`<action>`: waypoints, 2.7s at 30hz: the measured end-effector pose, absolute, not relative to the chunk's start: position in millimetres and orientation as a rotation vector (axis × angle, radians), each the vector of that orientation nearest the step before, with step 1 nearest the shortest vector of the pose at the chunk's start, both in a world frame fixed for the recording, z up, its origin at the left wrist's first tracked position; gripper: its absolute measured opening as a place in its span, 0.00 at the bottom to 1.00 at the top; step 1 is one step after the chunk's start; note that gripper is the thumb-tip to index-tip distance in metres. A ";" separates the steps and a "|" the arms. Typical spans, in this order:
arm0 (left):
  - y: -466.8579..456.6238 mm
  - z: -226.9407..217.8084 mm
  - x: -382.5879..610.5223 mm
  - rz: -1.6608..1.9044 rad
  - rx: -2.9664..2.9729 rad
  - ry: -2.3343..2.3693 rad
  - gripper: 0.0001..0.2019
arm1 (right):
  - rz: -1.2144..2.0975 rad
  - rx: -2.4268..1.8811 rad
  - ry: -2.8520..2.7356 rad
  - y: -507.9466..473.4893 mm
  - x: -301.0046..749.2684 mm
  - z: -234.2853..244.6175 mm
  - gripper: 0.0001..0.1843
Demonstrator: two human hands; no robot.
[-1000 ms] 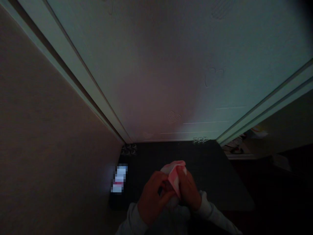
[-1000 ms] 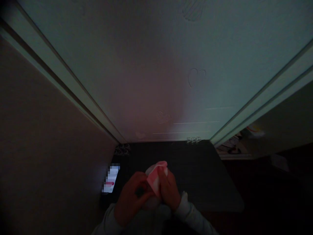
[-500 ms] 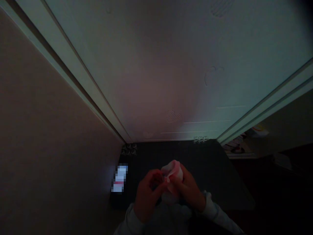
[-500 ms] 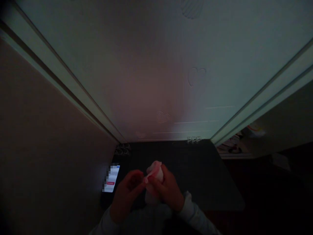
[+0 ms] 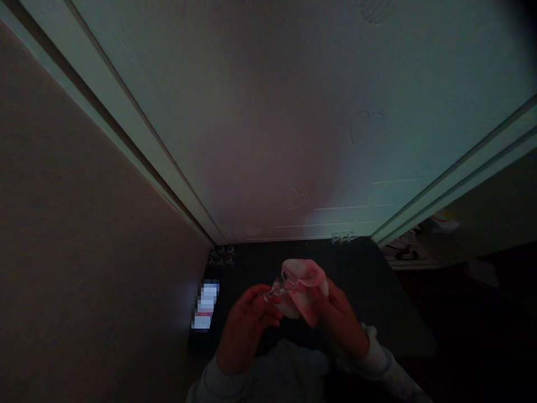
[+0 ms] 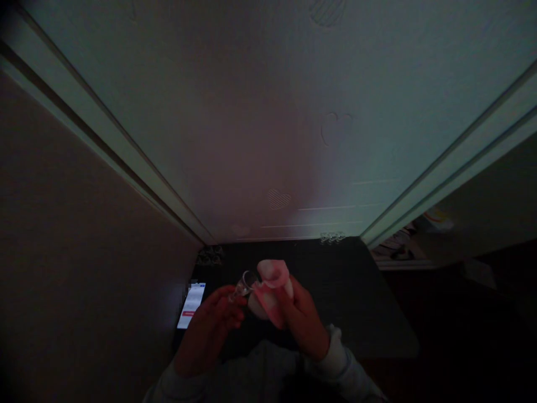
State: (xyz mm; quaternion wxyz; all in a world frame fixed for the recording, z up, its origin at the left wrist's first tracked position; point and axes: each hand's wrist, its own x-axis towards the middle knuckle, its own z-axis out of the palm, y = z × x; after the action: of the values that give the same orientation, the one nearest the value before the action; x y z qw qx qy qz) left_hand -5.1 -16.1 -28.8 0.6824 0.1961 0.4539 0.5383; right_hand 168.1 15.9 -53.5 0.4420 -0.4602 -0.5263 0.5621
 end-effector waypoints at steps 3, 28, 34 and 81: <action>-16.1 -22.3 -6.3 1.224 0.392 0.948 0.17 | 1.428 -1.091 -1.191 14.4 175.6 -58.0 0.19; -21.2 -22.3 0.0 0.973 0.753 1.165 0.21 | 1.356 -1.083 -1.619 11.2 176.5 -44.1 0.05; -24.7 -24.6 4.6 0.981 0.776 1.117 0.17 | 1.379 -1.092 -1.572 11.7 173.3 -41.7 0.07; -25.6 -32.6 -4.0 0.986 0.864 1.212 0.13 | 1.316 -1.127 -1.700 13.1 165.1 -44.7 0.06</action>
State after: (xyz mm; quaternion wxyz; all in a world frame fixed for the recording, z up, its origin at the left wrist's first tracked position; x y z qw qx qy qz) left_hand -4.0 -25.6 -32.6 0.6273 0.3769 0.5286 0.4302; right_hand 165.1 13.1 -44.7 0.3497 -0.4351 -0.6561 0.5080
